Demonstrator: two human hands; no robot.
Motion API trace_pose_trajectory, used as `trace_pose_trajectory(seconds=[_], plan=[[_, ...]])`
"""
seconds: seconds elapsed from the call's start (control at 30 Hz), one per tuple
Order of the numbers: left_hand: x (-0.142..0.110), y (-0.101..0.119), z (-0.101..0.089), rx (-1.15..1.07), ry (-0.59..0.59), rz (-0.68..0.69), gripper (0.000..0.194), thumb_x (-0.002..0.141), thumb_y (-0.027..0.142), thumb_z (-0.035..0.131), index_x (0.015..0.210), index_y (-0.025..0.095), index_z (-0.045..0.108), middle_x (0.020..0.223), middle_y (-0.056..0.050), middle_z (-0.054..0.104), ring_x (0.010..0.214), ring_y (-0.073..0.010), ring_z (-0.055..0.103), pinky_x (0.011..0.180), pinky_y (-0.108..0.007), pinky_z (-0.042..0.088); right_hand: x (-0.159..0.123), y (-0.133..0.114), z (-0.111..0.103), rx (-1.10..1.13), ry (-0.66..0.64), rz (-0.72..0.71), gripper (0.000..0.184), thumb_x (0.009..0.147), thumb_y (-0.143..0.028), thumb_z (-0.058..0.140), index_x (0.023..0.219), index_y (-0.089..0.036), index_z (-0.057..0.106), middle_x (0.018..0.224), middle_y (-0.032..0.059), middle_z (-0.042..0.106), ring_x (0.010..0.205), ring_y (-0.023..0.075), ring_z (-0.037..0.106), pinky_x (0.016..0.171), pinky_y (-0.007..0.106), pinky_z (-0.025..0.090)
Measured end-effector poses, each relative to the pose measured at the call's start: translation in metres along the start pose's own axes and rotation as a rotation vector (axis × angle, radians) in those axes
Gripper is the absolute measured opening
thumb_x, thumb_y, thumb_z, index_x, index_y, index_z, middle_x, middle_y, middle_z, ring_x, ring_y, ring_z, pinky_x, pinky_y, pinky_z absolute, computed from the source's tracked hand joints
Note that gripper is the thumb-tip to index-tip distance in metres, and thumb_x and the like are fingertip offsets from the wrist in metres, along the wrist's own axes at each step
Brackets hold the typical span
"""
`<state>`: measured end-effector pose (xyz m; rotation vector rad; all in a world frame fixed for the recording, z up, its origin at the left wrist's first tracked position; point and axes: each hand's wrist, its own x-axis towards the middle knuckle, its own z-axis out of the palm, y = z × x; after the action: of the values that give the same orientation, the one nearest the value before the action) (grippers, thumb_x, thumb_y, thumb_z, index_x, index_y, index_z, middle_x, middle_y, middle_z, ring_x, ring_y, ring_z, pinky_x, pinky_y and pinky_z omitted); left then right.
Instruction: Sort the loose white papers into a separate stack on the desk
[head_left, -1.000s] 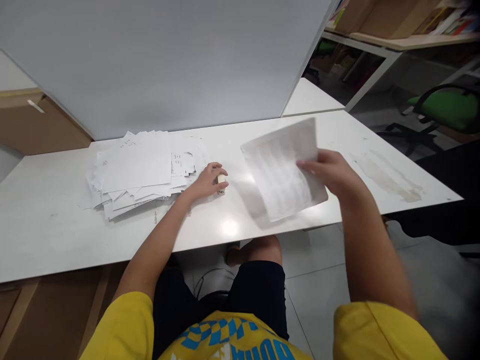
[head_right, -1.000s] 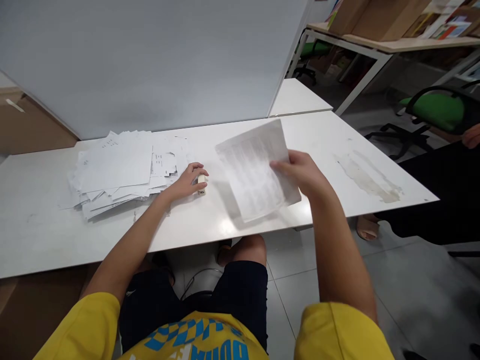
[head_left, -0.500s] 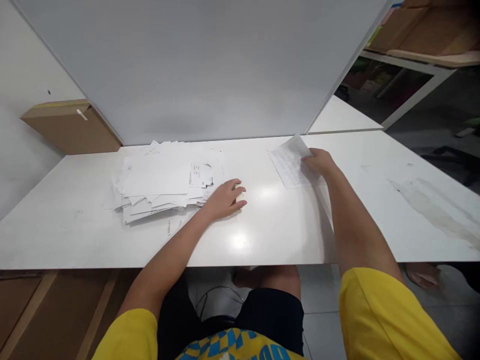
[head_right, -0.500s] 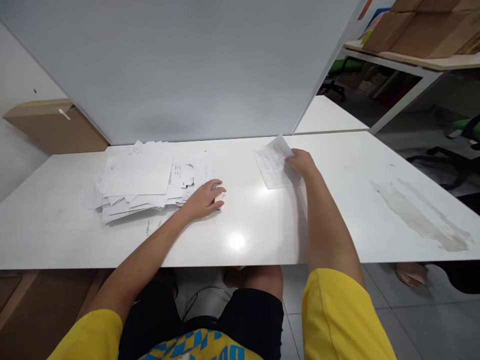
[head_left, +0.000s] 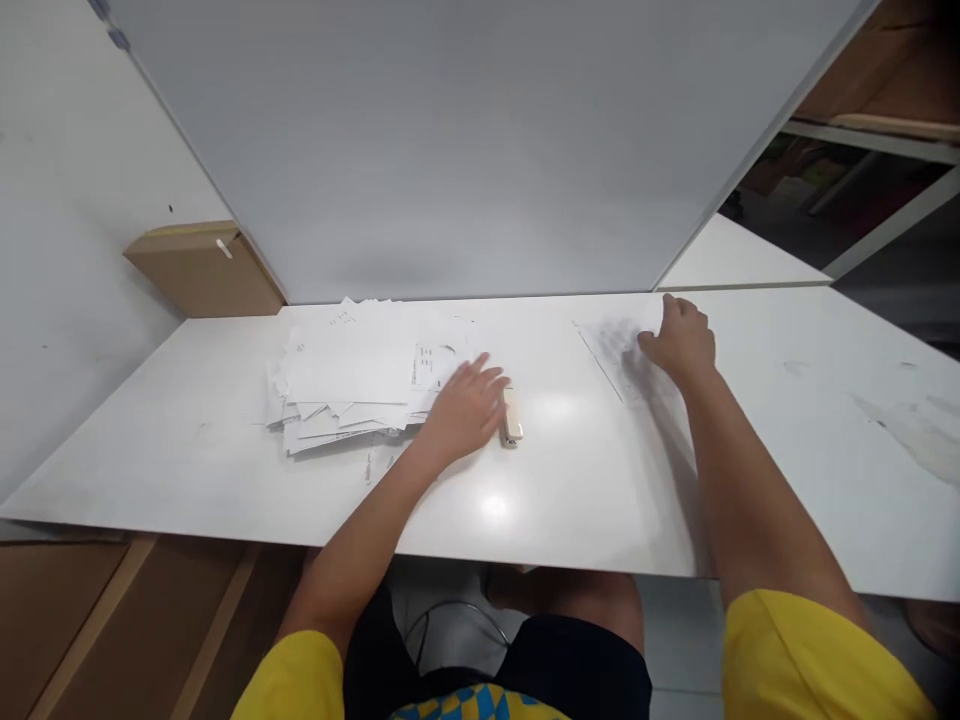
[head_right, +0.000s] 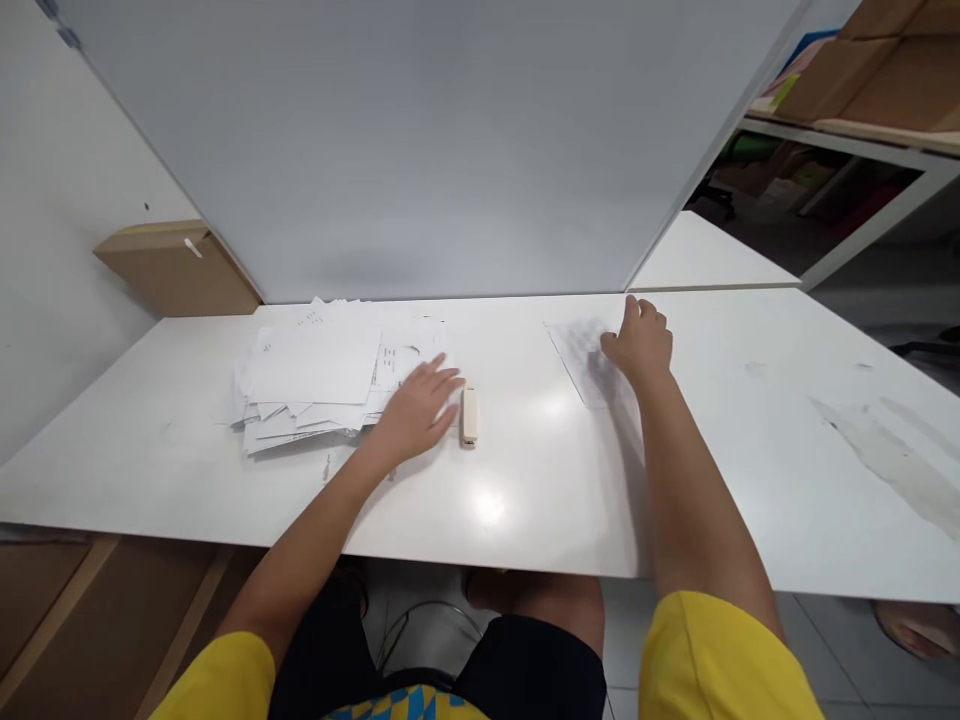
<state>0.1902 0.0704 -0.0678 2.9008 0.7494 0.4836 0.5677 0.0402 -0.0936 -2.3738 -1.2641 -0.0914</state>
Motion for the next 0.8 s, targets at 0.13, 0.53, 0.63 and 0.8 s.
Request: trace_pose_trajectory(seconds=[0.13,0.53,0.63,0.8], plan=[[-0.046,-0.038,-0.041,0.169,0.065,-0.564,0.058,0.089,0.035,0.056,0.140,0.008,0.046,0.151,-0.021,0.042,0.148,-0.0430,0.022,0.118,-0.061,0.025,-0.032,-0.035,0.000,0.203,0.189,-0.217,0.064,0.079,-0.020,0.050,0.143,-0.013,0.045,0.142,0.0202,0.049,0.130,0.0342,0.044,0.104,0.049,0.040],[-0.121,-0.045,-0.082,-0.364,0.714,-0.663,0.025,0.088,0.035,0.062,0.106,0.020,0.071,0.104,-0.006,0.074,0.105,-0.0259,0.068,0.093,-0.040,0.056,-0.126,-0.130,-0.022,0.607,0.071,-0.522,0.034,0.089,-0.027,0.046,0.119,-0.027,0.063,0.120,0.0093,0.065,0.116,0.0279,0.058,0.097,0.051,0.049],[-0.122,-0.032,-0.092,-0.733,1.036,-0.739,0.035,0.084,0.046,0.069,0.108,0.020,0.069,0.102,-0.007,0.073,0.109,-0.0251,0.067,0.097,-0.040,0.056,-0.149,-0.161,-0.041,0.814,-0.122,-0.531,0.032,0.092,-0.040,0.053,0.120,-0.030,0.063,0.125,0.0066,0.064,0.119,0.0263,0.058,0.102,0.049,0.047],[-0.110,-0.003,-0.090,-1.038,0.941,-0.850,0.050,0.070,0.043,0.084,0.111,0.019,0.068,0.110,-0.010,0.073,0.116,-0.0322,0.064,0.100,-0.046,0.055,-0.176,-0.198,-0.068,1.172,-0.757,-0.360,0.055,0.083,-0.061,0.062,0.127,-0.028,0.060,0.128,0.0089,0.065,0.117,0.0306,0.061,0.097,0.048,0.052]])
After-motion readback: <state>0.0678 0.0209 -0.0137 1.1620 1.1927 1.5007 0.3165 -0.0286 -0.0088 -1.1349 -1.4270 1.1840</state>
